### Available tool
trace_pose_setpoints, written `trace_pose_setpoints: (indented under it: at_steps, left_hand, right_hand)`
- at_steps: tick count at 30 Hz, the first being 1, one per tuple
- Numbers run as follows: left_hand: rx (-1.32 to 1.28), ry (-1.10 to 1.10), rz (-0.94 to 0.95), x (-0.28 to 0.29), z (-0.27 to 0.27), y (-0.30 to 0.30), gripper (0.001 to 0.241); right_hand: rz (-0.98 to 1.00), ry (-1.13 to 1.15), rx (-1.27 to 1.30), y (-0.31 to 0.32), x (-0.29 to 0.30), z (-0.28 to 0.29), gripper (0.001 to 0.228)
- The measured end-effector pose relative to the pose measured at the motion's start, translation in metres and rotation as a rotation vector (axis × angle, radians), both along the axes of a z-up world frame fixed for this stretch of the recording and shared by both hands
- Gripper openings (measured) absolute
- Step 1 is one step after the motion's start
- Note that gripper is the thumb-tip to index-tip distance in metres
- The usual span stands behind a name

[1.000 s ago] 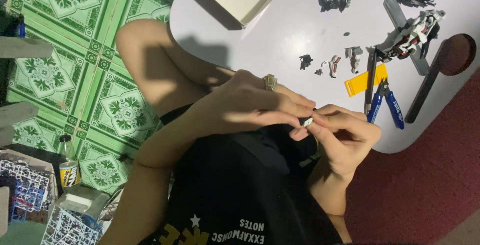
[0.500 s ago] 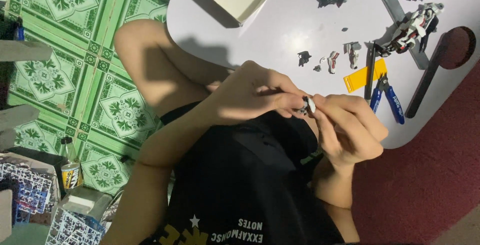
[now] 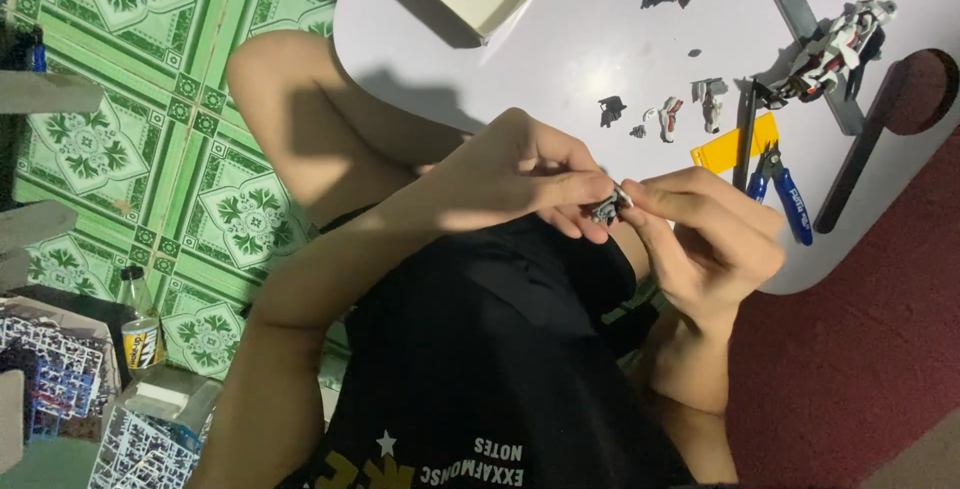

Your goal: The person assembles a small action figure by hand, snapping together multiple small plastic parts on a white tray placed on their lap. They use pliers to trim a piece and continue attaching components to the figure's body.

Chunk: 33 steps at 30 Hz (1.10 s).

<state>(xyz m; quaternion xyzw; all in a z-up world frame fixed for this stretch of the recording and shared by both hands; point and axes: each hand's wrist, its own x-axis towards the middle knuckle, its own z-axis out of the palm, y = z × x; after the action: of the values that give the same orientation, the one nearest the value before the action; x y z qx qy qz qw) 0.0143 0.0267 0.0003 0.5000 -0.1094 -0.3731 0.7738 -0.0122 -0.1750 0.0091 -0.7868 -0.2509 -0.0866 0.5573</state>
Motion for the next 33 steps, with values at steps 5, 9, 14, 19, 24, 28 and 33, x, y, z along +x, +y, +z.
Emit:
trace_pose_setpoints:
  at_steps: [5, 9, 14, 19, 24, 28, 33]
  left_hand:
    - [0.022, 0.024, -0.009, 0.0, -0.001, 0.0, 0.029]
    - [0.011, 0.048, -0.028, 0.001, -0.005, -0.001, 0.028]
    - [-0.006, 0.074, -0.019, 0.002, 0.001, 0.0, 0.028]
    - [0.242, -0.378, 0.291, -0.004, 0.037, 0.0, 0.027]
    - [0.2, -0.67, 0.437, -0.015, -0.004, -0.004, 0.026]
    - [0.167, -0.832, 0.483, -0.018, -0.005, -0.005, 0.024]
    - [0.179, -0.923, 0.451, -0.022, 0.02, -0.003, 0.031]
  right_hand:
    - [-0.013, 0.066, 0.009, 0.0, -0.002, 0.0, 0.004]
    - [0.022, 0.148, 0.017, -0.003, -0.001, -0.002, 0.003]
    - [0.026, 0.154, 0.033, -0.005, 0.001, -0.006, 0.005]
    - [-0.056, 0.14, 0.065, -0.009, 0.0, -0.012, 0.017]
    - [-0.118, 0.127, 0.149, 0.003, -0.009, -0.009, 0.016]
    - [-0.185, 0.11, 0.231, 0.006, -0.017, -0.009, 0.023]
    - [-0.152, 0.082, 0.263, 0.001, -0.024, -0.002, 0.016]
